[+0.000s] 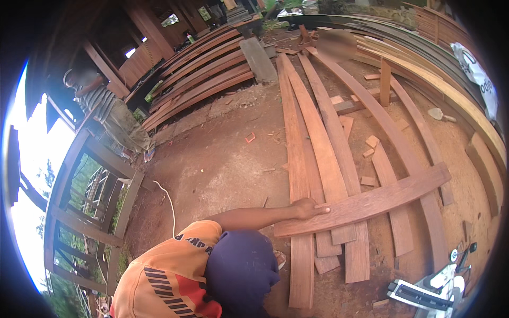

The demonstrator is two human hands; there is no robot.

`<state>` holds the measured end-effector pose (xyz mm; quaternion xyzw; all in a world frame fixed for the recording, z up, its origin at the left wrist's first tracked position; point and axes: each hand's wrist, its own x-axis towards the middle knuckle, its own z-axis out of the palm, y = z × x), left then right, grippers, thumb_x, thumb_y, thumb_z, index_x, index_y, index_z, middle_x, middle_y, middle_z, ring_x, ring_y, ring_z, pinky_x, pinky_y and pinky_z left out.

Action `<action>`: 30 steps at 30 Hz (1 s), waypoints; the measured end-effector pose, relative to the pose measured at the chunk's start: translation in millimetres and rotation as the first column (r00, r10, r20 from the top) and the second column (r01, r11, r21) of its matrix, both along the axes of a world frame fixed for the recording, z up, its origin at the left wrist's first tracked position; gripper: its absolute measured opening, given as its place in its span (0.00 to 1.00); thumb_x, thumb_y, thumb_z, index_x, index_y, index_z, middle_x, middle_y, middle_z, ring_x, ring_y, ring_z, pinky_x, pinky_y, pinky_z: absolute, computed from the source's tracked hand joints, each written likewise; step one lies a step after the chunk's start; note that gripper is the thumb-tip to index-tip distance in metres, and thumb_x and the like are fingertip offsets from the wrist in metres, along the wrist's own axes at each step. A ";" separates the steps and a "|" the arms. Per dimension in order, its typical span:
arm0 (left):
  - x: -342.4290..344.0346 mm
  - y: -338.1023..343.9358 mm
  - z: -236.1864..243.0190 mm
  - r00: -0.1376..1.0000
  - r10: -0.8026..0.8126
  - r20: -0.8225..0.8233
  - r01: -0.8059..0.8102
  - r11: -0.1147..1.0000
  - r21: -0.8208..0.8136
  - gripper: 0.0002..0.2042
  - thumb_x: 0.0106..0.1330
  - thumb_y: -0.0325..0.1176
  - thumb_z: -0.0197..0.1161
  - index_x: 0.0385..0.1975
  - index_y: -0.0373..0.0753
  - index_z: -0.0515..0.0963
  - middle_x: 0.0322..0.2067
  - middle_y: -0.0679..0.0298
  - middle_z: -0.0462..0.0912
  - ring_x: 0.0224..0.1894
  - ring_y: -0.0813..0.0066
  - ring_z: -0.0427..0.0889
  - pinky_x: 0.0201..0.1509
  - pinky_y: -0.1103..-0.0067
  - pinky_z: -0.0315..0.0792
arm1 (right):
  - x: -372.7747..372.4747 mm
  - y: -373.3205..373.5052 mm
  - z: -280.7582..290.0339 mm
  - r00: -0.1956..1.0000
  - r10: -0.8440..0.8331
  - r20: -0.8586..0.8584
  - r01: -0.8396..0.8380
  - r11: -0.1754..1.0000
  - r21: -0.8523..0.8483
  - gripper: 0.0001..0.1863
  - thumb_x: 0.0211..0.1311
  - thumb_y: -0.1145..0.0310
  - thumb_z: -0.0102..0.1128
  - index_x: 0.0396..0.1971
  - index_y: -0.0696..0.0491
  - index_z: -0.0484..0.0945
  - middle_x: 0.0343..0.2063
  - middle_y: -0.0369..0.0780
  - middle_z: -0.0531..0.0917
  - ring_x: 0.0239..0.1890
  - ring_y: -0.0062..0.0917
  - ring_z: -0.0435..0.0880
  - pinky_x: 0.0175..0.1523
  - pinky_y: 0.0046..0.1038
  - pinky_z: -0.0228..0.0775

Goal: The person measures and marks wooden planks, then uses a miter saw to cut them to size. They handle the planks by hand, positioning them on the saw and adjusting the fence before cutting. The cut pieces are placed aside on the floor.

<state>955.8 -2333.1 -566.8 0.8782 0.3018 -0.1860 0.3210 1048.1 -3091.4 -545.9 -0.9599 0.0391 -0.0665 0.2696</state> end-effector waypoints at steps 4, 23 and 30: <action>-7.6 11.4 5.5 0.997 0.015 0.074 -0.011 0.998 -0.057 0.44 0.66 0.74 0.54 0.31 0.25 0.85 0.26 0.44 0.86 0.34 0.53 0.89 0.43 0.61 0.78 | -62.7 -1.7 -24.7 0.948 -0.230 -0.219 0.133 0.913 -0.387 0.31 0.62 0.47 0.63 0.50 0.61 0.84 0.41 0.55 0.88 0.47 0.48 0.88 0.52 0.45 0.78; -18.3 32.8 -37.0 0.973 -0.031 0.229 0.036 0.999 -0.018 0.40 0.74 0.63 0.56 0.25 0.18 0.77 0.20 0.50 0.78 0.28 0.70 0.75 0.35 0.65 0.73 | 5.6 270.5 22.8 0.954 0.196 -0.225 -0.204 0.979 -0.015 0.23 0.60 0.49 0.72 0.43 0.53 0.84 0.32 0.42 0.86 0.37 0.37 0.87 0.42 0.39 0.76; -25.4 20.4 -19.4 0.968 0.003 0.253 0.025 0.994 -0.105 0.39 0.75 0.62 0.55 0.26 0.20 0.78 0.22 0.53 0.80 0.29 0.72 0.75 0.36 0.68 0.74 | 65.7 305.1 22.6 0.685 0.316 -0.657 -0.628 0.713 -0.311 0.22 0.59 0.51 0.72 0.51 0.43 0.87 0.44 0.40 0.90 0.50 0.37 0.89 0.49 0.39 0.81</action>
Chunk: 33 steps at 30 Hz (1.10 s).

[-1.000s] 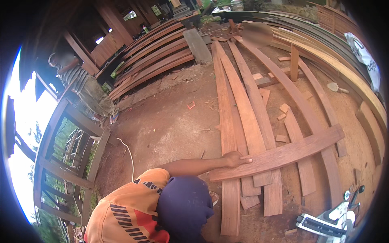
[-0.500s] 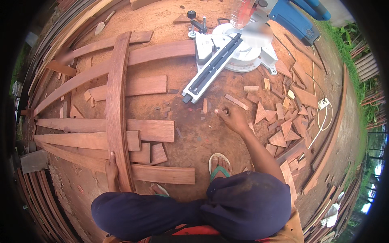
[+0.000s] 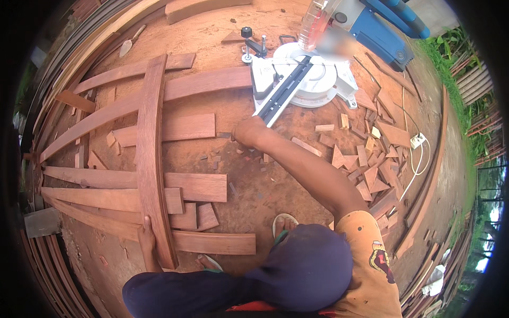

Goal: The person measures and marks wooden planks, then uses a miter saw to cut them to size. They handle the planks by hand, positioning them on the saw and adjusting the fence before cutting. The cut pieces are placed aside on the floor.

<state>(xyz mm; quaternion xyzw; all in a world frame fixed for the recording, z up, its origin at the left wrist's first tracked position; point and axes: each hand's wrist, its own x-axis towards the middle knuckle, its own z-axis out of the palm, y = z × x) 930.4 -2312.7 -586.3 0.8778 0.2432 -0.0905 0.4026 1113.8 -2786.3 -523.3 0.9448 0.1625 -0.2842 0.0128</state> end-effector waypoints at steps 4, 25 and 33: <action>-0.4 8.9 -10.6 1.000 -0.008 -0.027 0.008 1.000 -0.003 0.38 0.76 0.61 0.54 0.26 0.20 0.77 0.22 0.54 0.80 0.29 0.72 0.74 0.36 0.68 0.73 | 6.4 1.4 -19.1 0.998 0.058 0.004 -0.058 0.998 0.006 0.15 0.58 0.55 0.73 0.42 0.46 0.90 0.43 0.40 0.90 0.48 0.38 0.89 0.49 0.40 0.82; 3.6 4.2 -9.5 1.000 -0.007 -0.011 0.005 0.991 -0.130 0.33 0.79 0.57 0.53 0.30 0.24 0.81 0.26 0.59 0.83 0.31 0.75 0.76 0.37 0.72 0.74 | -96.1 -72.9 1.7 0.985 0.173 -0.013 -0.173 0.979 -0.105 0.13 0.66 0.62 0.59 0.47 0.42 0.87 0.32 0.42 0.89 0.37 0.39 0.91 0.36 0.41 0.82; -3.0 10.2 0.4 0.999 0.020 -0.037 -0.025 0.988 -0.149 0.30 0.81 0.53 0.52 0.34 0.24 0.81 0.30 0.60 0.85 0.33 0.76 0.77 0.39 0.73 0.75 | -134.9 -133.0 10.1 0.967 0.212 -0.138 -0.228 0.967 -0.112 0.25 0.70 0.63 0.53 0.65 0.26 0.77 0.26 0.40 0.87 0.33 0.37 0.90 0.36 0.42 0.82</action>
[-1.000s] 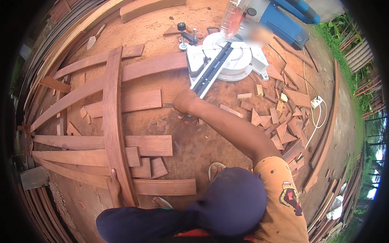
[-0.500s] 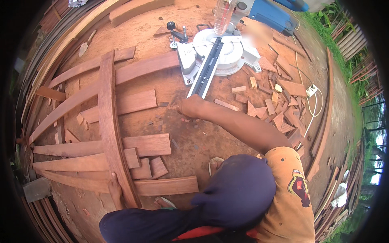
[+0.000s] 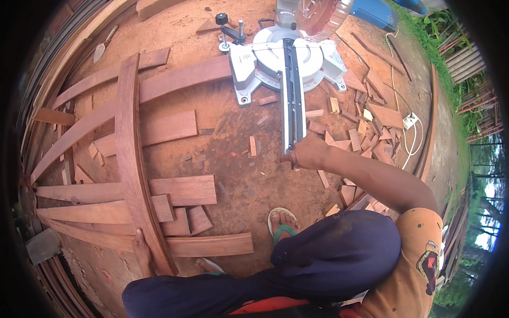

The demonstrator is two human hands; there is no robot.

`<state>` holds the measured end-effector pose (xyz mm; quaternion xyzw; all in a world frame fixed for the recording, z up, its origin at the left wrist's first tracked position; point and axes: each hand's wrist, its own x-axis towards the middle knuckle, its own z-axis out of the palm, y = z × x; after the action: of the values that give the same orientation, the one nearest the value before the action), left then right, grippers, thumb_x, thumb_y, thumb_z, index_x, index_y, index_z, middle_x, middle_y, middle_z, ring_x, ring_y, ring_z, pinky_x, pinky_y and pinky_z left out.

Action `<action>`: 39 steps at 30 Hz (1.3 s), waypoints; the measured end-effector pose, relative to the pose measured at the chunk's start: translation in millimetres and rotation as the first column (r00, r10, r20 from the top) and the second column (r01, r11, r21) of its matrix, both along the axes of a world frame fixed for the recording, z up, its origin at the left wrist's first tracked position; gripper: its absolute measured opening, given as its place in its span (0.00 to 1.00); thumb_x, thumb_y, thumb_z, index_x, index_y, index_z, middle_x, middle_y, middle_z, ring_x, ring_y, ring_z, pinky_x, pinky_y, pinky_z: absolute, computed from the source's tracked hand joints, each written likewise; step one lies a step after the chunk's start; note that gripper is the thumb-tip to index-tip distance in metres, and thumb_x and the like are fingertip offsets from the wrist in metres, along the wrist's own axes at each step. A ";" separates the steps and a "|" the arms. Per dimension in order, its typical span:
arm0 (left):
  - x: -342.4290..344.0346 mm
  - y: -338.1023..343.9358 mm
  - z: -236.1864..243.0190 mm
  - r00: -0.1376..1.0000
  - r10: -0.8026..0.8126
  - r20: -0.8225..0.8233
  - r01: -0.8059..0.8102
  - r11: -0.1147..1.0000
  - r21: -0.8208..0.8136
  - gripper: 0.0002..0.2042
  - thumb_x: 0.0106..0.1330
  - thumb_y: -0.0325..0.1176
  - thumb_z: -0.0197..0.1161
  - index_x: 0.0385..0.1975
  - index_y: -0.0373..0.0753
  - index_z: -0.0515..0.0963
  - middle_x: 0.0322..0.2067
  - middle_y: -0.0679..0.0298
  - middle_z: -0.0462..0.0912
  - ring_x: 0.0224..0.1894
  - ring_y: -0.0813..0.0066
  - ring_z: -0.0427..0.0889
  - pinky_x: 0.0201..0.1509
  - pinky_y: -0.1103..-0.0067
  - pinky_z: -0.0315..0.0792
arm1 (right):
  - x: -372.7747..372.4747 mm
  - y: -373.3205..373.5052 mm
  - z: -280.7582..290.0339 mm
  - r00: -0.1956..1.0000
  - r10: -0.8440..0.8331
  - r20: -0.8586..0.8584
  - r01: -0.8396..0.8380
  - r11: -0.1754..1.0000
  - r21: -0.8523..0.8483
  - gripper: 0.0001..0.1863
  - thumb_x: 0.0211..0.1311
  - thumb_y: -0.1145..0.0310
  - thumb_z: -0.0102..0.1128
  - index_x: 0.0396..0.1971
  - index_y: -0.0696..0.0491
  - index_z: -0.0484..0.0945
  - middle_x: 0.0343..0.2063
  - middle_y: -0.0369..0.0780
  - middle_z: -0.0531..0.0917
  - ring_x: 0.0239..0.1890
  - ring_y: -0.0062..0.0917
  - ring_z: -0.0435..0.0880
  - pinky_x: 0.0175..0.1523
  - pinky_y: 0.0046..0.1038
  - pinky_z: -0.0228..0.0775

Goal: The person measures and marks wooden planks, then uses a miter saw to cut them to size. They handle the planks by hand, positioning them on the saw and adjusting the fence before cutting. The cut pieces are placed aside on the floor.

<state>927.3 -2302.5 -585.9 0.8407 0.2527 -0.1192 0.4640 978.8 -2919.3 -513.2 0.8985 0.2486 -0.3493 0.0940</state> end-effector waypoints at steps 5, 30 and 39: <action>0.6 4.7 -8.1 1.000 -0.009 0.003 0.009 1.000 -0.029 0.30 0.81 0.52 0.51 0.34 0.24 0.81 0.30 0.60 0.85 0.33 0.77 0.77 0.39 0.74 0.74 | -21.0 -38.8 12.3 0.995 -0.017 -0.101 0.000 0.987 -0.163 0.27 0.71 0.64 0.52 0.67 0.23 0.73 0.24 0.39 0.86 0.29 0.36 0.89 0.35 0.39 0.81; -0.5 1.3 11.7 0.999 -0.045 -0.026 0.046 0.996 0.075 0.32 0.81 0.57 0.48 0.40 0.26 0.81 0.33 0.61 0.86 0.34 0.76 0.80 0.40 0.75 0.76 | -20.8 -107.0 4.4 0.987 0.010 -0.160 0.016 0.987 0.159 0.24 0.68 0.65 0.53 0.61 0.28 0.81 0.20 0.41 0.85 0.27 0.38 0.88 0.34 0.39 0.81; -1.4 1.8 14.8 0.994 -0.102 -0.043 0.103 0.994 0.019 0.33 0.82 0.57 0.44 0.51 0.24 0.78 0.41 0.56 0.85 0.43 0.72 0.81 0.50 0.73 0.76 | -24.6 -118.3 1.2 0.988 0.033 -0.150 0.005 0.968 0.251 0.22 0.68 0.64 0.55 0.61 0.30 0.82 0.21 0.41 0.85 0.28 0.38 0.89 0.35 0.39 0.81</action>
<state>925.9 -2300.7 -571.1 0.8546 0.2199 -0.1580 0.4430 954.2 -3037.6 -512.0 0.8721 0.3034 -0.3821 -0.0371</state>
